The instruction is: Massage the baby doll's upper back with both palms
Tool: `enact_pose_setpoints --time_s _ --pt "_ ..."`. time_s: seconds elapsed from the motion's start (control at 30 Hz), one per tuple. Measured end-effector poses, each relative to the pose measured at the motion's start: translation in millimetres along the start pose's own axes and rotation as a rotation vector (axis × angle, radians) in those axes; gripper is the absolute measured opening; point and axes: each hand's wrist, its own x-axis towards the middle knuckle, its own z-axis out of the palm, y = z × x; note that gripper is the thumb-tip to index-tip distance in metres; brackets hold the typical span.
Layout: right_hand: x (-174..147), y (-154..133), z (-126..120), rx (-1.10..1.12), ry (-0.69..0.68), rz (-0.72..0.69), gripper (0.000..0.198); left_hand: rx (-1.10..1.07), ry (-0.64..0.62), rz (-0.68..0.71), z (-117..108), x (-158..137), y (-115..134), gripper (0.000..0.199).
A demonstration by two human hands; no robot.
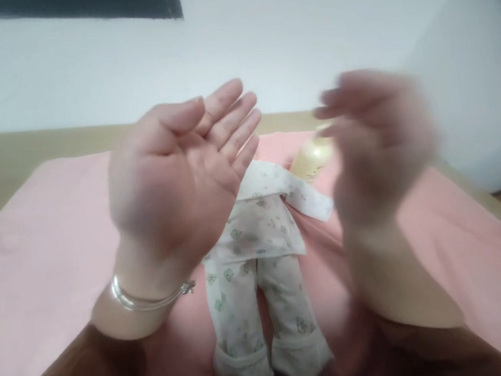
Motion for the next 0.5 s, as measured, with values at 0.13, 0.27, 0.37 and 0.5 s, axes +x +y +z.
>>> enact_pose_setpoints --time_s 0.13,0.27,0.37,0.5 --pt "-7 -25 23 0.053 -0.092 -0.078 0.071 0.015 0.026 -0.075 1 1 -4 0.062" --pt "-22 -56 30 0.070 -0.339 -0.230 0.086 0.028 0.010 -0.133 3 -3 6 0.082" --pt "-29 -75 19 0.131 -0.345 -0.337 0.090 0.063 0.047 -0.079 4 -8 9 0.080" --pt "-25 -95 -9 0.161 -0.412 -0.376 0.074 0.212 0.000 0.095 6 -19 -5 0.065"
